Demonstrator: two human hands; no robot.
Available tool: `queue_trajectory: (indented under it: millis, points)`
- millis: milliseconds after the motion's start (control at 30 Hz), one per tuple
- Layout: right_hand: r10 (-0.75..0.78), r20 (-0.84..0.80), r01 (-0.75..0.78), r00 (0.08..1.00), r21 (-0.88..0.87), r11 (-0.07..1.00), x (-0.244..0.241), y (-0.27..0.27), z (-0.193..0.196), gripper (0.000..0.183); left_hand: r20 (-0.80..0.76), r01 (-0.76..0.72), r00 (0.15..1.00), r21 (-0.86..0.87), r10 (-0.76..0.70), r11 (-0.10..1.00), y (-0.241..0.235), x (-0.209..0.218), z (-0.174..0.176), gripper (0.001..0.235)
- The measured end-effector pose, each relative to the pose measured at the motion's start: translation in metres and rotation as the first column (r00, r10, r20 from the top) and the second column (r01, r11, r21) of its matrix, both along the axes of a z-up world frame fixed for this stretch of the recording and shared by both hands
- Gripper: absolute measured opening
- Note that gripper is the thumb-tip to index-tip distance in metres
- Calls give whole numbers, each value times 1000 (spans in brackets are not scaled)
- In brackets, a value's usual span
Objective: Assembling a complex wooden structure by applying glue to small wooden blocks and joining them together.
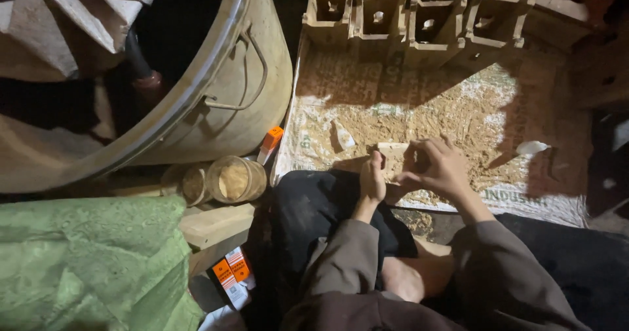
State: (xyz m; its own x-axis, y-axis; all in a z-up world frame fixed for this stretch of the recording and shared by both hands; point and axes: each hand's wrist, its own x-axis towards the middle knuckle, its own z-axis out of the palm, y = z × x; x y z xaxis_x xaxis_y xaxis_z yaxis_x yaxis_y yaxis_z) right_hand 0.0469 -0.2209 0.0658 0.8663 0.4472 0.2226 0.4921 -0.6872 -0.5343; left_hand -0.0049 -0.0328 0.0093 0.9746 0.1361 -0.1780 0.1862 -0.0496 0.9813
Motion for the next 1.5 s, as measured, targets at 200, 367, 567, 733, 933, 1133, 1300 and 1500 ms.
queue_trajectory:
  millis: [200, 367, 567, 733, 933, 1133, 1300, 1500]
  points:
    - [36, -11, -35, 999, 52, 998, 6, 1, -14, 48, -63, 1, 998, -61, -5, 998, 6, -6, 69, 103]
    - [90, -24, -88, 996, 68, 994, 0, 18, 18, 76, -125, 8, 992, -45, -13, 999, 6, -9, 94, 100]
    - [91, -37, -86, 995, 115, 990, -5, 21, 24, 91, -189, 12, 982, -63, -24, 998, 1, -13, 128, 107]
    - [22, 121, -45, 992, 189, 981, -3, 17, -5, 69, -109, 40, 993, 1, -40, 999, 4, -2, 50, 89]
    - [19, 116, -26, 993, 57, 998, -10, 29, -1, 79, -127, -36, 992, -200, 11, 979, 4, 1, 24, 80]
    - [24, 9, -24, 1000, 69, 997, -5, 31, 4, 70, -113, -40, 994, -356, 0, 934, 9, 4, 48, 60]
    - [63, -117, -72, 991, -74, 995, -8, 30, 3, 108, -50, 83, 993, -344, -106, 935, 17, 1, 36, 58]
    - [1, -110, 15, 994, 149, 989, 0, 20, -2, 66, 184, 391, 915, -183, -360, 902, 37, -8, 103, 28]
